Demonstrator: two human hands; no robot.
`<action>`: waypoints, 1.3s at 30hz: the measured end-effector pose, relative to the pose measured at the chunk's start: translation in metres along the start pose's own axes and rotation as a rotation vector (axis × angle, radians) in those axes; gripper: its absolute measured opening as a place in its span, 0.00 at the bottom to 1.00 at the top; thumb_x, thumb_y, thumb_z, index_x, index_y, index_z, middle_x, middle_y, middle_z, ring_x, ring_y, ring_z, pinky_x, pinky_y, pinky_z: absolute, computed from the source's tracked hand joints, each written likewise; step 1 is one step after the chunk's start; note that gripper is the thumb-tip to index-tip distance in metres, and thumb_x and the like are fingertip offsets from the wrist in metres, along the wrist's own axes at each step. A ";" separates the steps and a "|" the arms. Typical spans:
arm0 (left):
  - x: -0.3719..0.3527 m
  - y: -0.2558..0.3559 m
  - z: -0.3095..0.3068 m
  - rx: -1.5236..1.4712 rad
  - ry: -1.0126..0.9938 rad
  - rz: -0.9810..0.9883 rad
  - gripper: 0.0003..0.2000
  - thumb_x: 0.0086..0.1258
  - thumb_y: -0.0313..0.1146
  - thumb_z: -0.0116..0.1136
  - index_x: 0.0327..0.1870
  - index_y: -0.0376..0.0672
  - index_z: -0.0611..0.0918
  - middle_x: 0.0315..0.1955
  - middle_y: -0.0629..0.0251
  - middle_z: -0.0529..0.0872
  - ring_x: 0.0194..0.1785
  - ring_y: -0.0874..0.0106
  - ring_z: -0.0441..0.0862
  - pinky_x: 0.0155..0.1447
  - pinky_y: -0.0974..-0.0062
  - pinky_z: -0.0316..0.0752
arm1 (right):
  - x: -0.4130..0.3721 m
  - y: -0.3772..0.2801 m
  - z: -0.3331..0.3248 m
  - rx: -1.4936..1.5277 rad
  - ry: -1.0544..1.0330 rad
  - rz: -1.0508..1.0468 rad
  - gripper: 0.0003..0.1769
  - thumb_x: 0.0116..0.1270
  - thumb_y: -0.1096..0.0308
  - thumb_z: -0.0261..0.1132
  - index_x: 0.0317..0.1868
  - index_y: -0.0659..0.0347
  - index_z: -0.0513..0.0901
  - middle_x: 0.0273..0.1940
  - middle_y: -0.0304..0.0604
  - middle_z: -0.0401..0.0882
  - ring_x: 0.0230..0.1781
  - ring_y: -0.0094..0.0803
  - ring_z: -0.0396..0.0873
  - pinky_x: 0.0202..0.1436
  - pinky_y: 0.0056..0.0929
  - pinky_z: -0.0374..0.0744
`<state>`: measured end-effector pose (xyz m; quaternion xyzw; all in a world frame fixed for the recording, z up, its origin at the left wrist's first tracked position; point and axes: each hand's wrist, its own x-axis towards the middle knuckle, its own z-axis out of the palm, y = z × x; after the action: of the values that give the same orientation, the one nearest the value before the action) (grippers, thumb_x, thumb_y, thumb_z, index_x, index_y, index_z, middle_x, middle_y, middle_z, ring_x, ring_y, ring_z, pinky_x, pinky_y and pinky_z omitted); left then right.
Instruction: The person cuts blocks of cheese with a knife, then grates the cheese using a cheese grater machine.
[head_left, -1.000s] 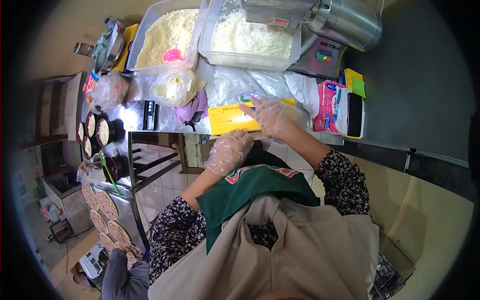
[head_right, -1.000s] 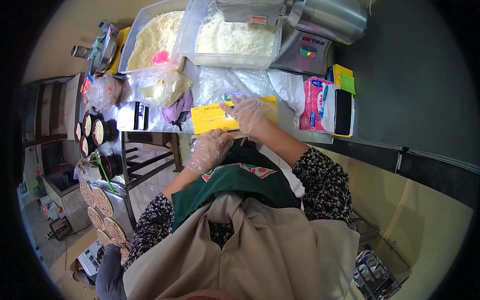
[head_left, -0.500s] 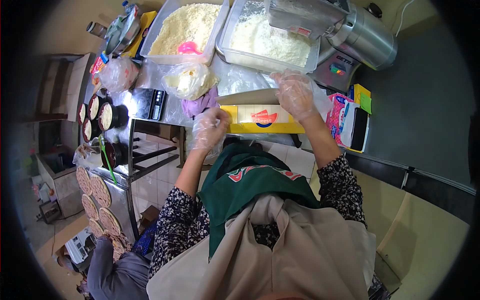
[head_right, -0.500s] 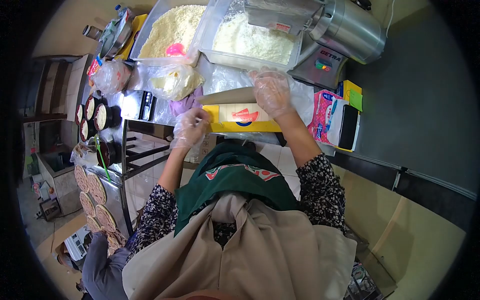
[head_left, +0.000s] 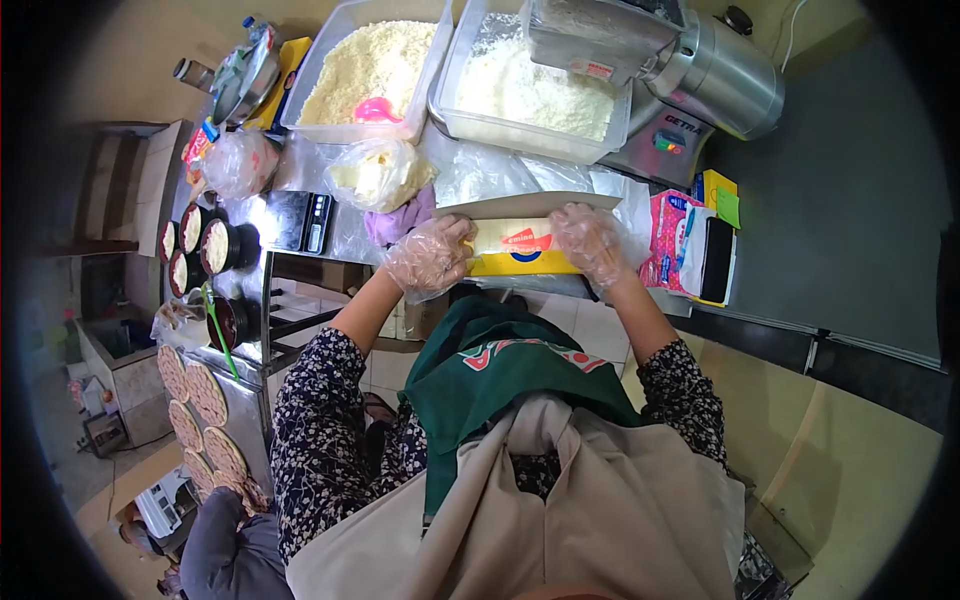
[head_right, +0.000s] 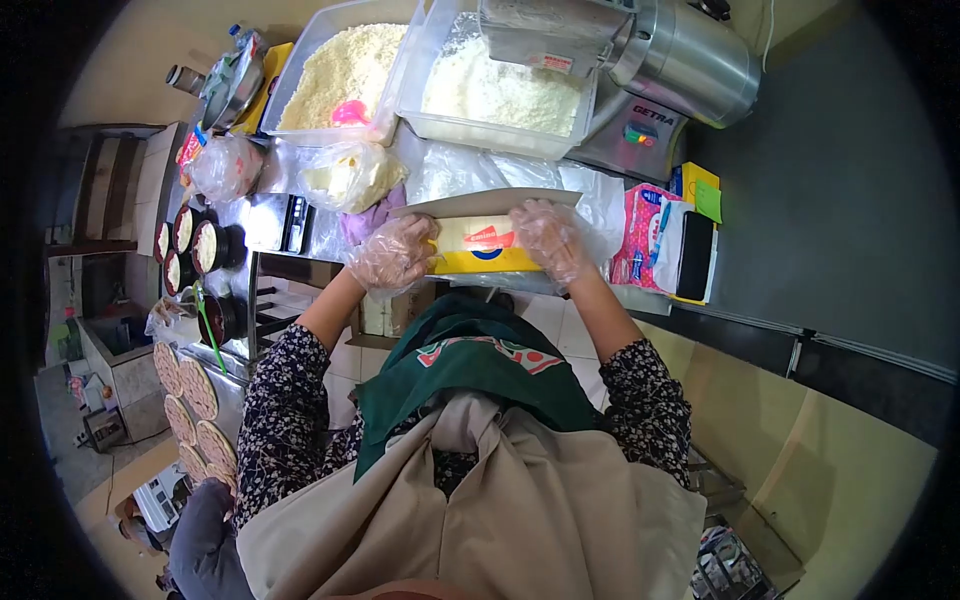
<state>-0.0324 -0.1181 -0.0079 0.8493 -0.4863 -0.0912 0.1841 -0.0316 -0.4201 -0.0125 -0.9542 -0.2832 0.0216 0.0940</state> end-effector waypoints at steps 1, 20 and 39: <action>-0.001 -0.004 0.002 0.108 -0.019 0.136 0.16 0.58 0.40 0.54 0.43 0.41 0.80 0.48 0.54 0.77 0.52 0.56 0.72 0.59 0.60 0.69 | -0.001 0.003 0.001 -0.026 -0.017 -0.013 0.13 0.63 0.65 0.59 0.46 0.58 0.81 0.43 0.49 0.80 0.50 0.45 0.78 0.53 0.41 0.77; -0.003 0.009 -0.019 -0.020 0.027 -0.339 0.13 0.61 0.39 0.56 0.39 0.39 0.79 0.31 0.52 0.82 0.36 0.52 0.80 0.44 0.56 0.75 | 0.025 -0.055 -0.021 -0.346 -0.315 -0.017 0.45 0.49 0.52 0.74 0.68 0.49 0.67 0.52 0.45 0.76 0.54 0.37 0.76 0.54 0.43 0.75; 0.003 0.063 -0.056 -0.971 0.429 -1.042 0.29 0.72 0.57 0.47 0.60 0.39 0.76 0.50 0.45 0.80 0.51 0.50 0.78 0.56 0.58 0.71 | 0.029 -0.062 -0.037 0.140 -0.091 0.066 0.51 0.42 0.64 0.75 0.68 0.62 0.61 0.55 0.58 0.70 0.57 0.54 0.70 0.58 0.53 0.70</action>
<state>-0.0616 -0.1370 0.0691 0.7920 0.1214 -0.2036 0.5626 -0.0366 -0.3594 0.0363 -0.9521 -0.2533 0.0880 0.1468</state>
